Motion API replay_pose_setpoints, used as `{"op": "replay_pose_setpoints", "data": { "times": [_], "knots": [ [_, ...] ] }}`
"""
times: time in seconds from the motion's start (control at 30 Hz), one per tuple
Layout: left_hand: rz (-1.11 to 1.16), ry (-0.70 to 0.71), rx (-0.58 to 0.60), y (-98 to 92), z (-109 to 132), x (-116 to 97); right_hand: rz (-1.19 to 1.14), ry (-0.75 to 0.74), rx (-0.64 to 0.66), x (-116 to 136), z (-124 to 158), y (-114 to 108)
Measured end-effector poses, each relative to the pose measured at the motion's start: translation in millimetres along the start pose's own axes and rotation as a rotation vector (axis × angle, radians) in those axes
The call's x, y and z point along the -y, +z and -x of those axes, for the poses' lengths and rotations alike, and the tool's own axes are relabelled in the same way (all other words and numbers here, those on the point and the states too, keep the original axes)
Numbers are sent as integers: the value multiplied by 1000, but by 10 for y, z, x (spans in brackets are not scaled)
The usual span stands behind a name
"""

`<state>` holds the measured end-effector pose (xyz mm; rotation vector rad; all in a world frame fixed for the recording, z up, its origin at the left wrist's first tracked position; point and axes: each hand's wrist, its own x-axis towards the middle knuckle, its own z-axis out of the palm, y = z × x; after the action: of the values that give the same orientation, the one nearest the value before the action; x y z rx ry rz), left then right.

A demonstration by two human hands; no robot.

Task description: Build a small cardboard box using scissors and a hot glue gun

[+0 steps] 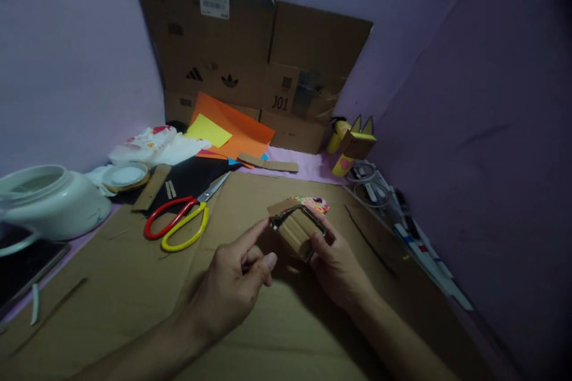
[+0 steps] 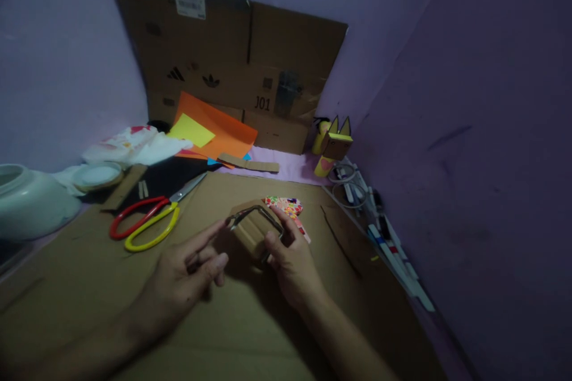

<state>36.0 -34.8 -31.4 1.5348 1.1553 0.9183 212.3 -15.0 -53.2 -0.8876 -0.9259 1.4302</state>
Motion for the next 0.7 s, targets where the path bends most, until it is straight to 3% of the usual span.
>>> {"op": "replay_pose_setpoints", "data": {
  "times": [0.1, 0.27, 0.5, 0.7],
  "knots": [
    [121, -60, 51, 48, -28, -4, 69, -56, -21, -4, 17, 13],
    [268, -159, -55, 131, -103, -22, 234, -76, -12, -14, 52, 33],
    [318, -226, -32, 153, -177, 41, 380, -142, -26, 13, 45, 23],
    [296, -225, -13, 157, -180, 84, 337, -93, -70, 39, 37, 65]
  ]
}}
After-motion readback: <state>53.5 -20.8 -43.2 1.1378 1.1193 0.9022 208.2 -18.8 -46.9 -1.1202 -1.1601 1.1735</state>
